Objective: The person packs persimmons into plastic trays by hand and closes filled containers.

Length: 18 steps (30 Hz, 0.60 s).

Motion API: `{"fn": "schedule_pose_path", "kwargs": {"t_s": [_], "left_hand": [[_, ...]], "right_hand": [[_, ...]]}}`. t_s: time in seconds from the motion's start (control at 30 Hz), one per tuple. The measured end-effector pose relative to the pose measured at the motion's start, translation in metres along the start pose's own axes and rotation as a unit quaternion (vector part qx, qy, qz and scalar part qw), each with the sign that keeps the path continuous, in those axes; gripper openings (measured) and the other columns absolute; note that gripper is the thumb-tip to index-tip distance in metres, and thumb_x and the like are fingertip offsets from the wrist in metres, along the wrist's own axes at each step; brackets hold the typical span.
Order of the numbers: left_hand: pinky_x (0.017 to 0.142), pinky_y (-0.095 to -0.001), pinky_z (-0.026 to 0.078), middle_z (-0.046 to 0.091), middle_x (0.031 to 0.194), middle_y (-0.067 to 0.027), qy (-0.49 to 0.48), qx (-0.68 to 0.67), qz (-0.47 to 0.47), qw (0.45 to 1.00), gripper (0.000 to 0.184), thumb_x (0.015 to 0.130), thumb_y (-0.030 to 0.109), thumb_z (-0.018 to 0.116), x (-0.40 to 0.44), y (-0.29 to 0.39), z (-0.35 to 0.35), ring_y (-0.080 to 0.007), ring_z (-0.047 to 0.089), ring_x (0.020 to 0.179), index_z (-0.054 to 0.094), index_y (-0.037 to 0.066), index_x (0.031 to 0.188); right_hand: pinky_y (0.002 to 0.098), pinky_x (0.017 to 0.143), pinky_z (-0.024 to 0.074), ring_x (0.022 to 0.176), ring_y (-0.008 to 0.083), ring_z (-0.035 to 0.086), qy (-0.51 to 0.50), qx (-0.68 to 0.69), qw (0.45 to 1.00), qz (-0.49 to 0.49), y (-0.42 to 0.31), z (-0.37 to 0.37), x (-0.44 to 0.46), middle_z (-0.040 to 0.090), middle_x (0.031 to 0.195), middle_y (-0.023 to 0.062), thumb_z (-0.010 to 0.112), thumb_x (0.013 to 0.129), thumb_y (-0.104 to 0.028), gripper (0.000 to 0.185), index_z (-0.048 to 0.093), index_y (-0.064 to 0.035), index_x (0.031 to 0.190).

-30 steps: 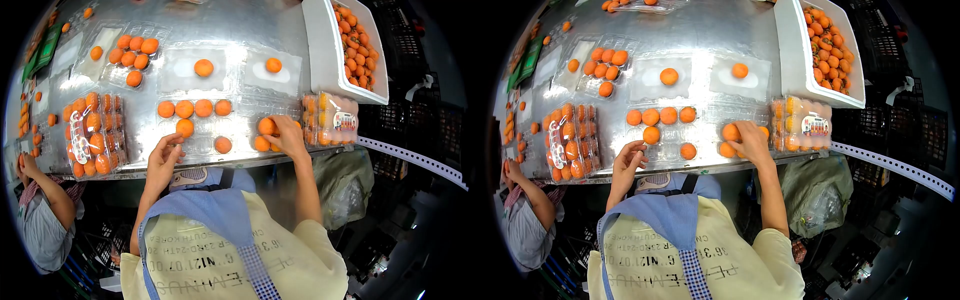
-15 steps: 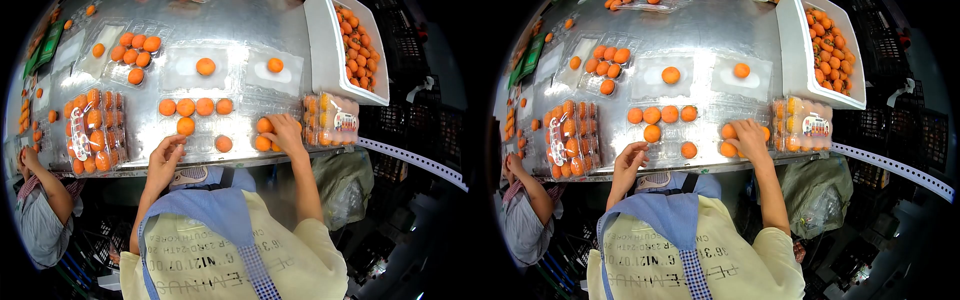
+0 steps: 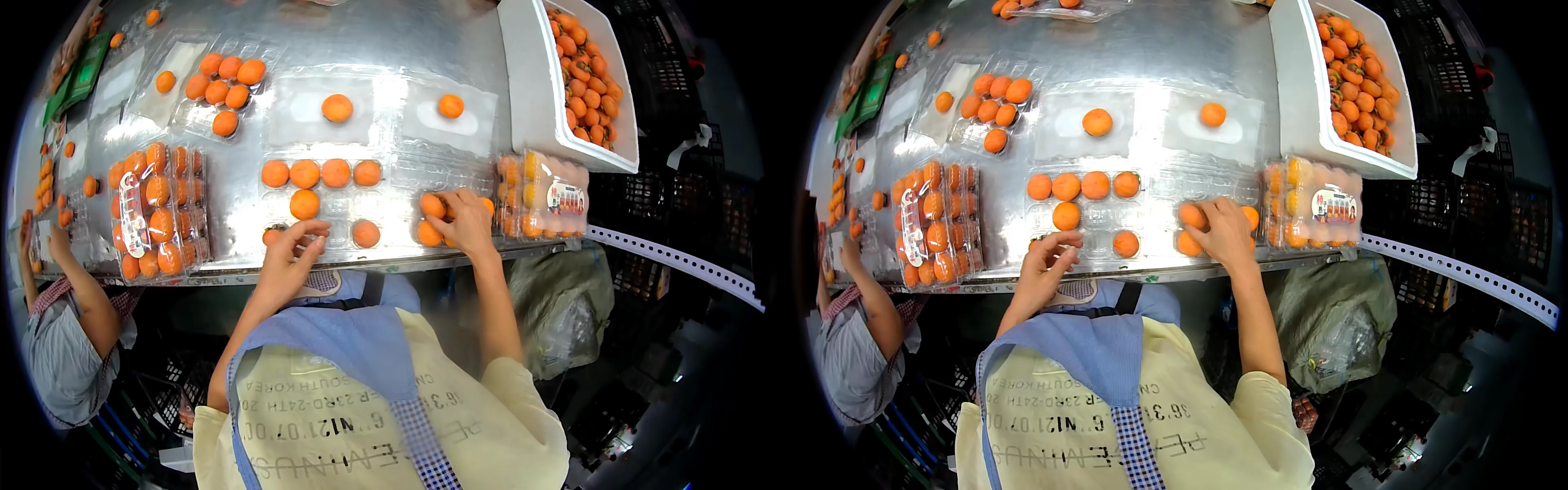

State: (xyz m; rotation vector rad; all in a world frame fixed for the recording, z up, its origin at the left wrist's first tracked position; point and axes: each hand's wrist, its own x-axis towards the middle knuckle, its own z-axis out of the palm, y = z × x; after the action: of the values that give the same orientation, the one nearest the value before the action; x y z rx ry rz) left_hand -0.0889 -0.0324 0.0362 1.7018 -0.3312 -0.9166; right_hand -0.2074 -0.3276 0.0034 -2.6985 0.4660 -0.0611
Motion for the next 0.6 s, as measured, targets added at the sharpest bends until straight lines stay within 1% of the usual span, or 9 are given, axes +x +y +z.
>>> {"fn": "schedule_pose_path", "kwargs": {"t_s": [0.13, 0.23, 0.27, 0.3, 0.33, 0.43, 0.47, 0.57, 0.6], "left_hand": [[0.071, -0.0241, 0.047, 0.061, 0.103, -0.0052, -0.041, 0.041, 0.014, 0.998, 0.026, 0.090, 0.012, 0.054, 0.003, 0.009, 0.017, -0.0100, 0.057, 0.081, 0.056, 0.003, 0.114], [0.070, -0.0240, 0.047, 0.061, 0.103, -0.0051, -0.047, 0.041, 0.020, 0.998, 0.027, 0.090, 0.012, 0.054, 0.005, 0.011, 0.027, -0.0102, 0.057, 0.081, 0.056, 0.003, 0.114], [0.071, -0.0238, 0.047, 0.060, 0.105, -0.0056, -0.052, 0.036, 0.009, 0.998, 0.027, 0.089, 0.012, 0.055, 0.006, 0.017, 0.030, -0.0100, 0.056, 0.082, 0.056, 0.003, 0.115], [0.071, -0.0237, 0.047, 0.060, 0.107, -0.0059, -0.053, 0.021, 0.012, 0.998, 0.029, 0.089, 0.012, 0.055, 0.008, 0.020, 0.035, -0.0100, 0.056, 0.083, 0.054, 0.003, 0.117], [0.072, -0.0237, 0.047, 0.059, 0.109, -0.0062, -0.055, 0.005, 0.015, 0.998, 0.031, 0.089, 0.011, 0.056, 0.010, 0.022, 0.040, -0.0100, 0.056, 0.084, 0.053, 0.003, 0.119], [0.076, -0.0246, 0.049, 0.055, 0.115, -0.0092, -0.073, -0.074, 0.032, 0.994, 0.044, 0.087, 0.008, 0.059, 0.018, 0.041, 0.061, -0.0117, 0.057, 0.092, 0.044, 0.005, 0.129], [0.076, -0.0254, 0.050, 0.055, 0.115, -0.0100, -0.076, -0.112, 0.040, 0.990, 0.047, 0.087, 0.008, 0.059, 0.019, 0.050, 0.070, -0.0124, 0.057, 0.094, 0.042, 0.006, 0.130], [0.078, -0.0296, 0.052, 0.055, 0.117, -0.0127, -0.080, -0.205, 0.069, 0.973, 0.048, 0.086, 0.007, 0.060, 0.026, 0.055, 0.091, -0.0154, 0.057, 0.100, 0.040, 0.002, 0.130], [0.078, -0.0301, 0.053, 0.055, 0.118, -0.0127, -0.079, -0.229, 0.067, 0.968, 0.047, 0.086, 0.007, 0.060, 0.028, 0.054, 0.096, -0.0157, 0.057, 0.100, 0.041, 0.000, 0.129]], "right_hand": [[0.0389, 0.068, 0.0462, 0.078, 0.0307, 0.057, 0.025, -0.026, 0.999, -0.036, 0.000, 0.005, -0.001, 0.057, 0.081, 0.0095, 0.072, 0.067, -0.023, 0.034, 0.065, -0.0084, 0.097], [0.0338, 0.068, 0.0471, 0.077, 0.0240, 0.059, -0.031, 0.060, 0.996, 0.061, -0.004, -0.006, -0.003, 0.060, 0.083, 0.0069, 0.069, 0.072, -0.020, 0.033, 0.064, -0.0042, 0.100], [0.0318, 0.069, 0.0471, 0.077, 0.0210, 0.059, -0.019, 0.189, 0.976, 0.107, -0.002, -0.005, -0.004, 0.060, 0.085, 0.0064, 0.068, 0.073, -0.018, 0.033, 0.063, -0.0024, 0.102], [0.0299, 0.070, 0.0470, 0.078, 0.0180, 0.058, -0.009, 0.313, 0.938, 0.149, 0.000, -0.003, -0.005, 0.061, 0.088, 0.0059, 0.066, 0.075, -0.017, 0.034, 0.061, -0.0007, 0.104], [0.0279, 0.070, 0.0470, 0.079, 0.0149, 0.058, -0.001, 0.432, 0.882, 0.188, 0.001, -0.004, -0.008, 0.061, 0.090, 0.0054, 0.065, 0.077, -0.015, 0.034, 0.060, 0.0010, 0.106], [0.0242, 0.073, 0.0462, 0.083, 0.0097, 0.057, 0.020, 0.675, 0.714, 0.185, -0.024, -0.015, -0.017, 0.061, 0.097, 0.0061, 0.062, 0.080, -0.010, 0.036, 0.055, 0.0039, 0.113], [0.0249, 0.072, 0.0464, 0.086, 0.0110, 0.058, 0.018, 0.710, 0.685, 0.160, -0.030, -0.013, -0.019, 0.061, 0.100, 0.0073, 0.059, 0.080, -0.005, 0.039, 0.052, 0.0022, 0.118], [0.0249, 0.072, 0.0464, 0.088, 0.0115, 0.058, -0.016, 0.740, 0.663, 0.113, -0.052, -0.025, -0.022, 0.060, 0.103, 0.0077, 0.059, 0.081, -0.004, 0.037, 0.051, 0.0018, 0.117], [0.0255, 0.076, 0.0469, 0.093, 0.0125, 0.058, -0.036, 0.747, 0.655, 0.110, -0.052, -0.025, -0.023, 0.060, 0.105, 0.0080, 0.062, 0.081, -0.006, 0.038, 0.051, 0.0017, 0.116]]}}
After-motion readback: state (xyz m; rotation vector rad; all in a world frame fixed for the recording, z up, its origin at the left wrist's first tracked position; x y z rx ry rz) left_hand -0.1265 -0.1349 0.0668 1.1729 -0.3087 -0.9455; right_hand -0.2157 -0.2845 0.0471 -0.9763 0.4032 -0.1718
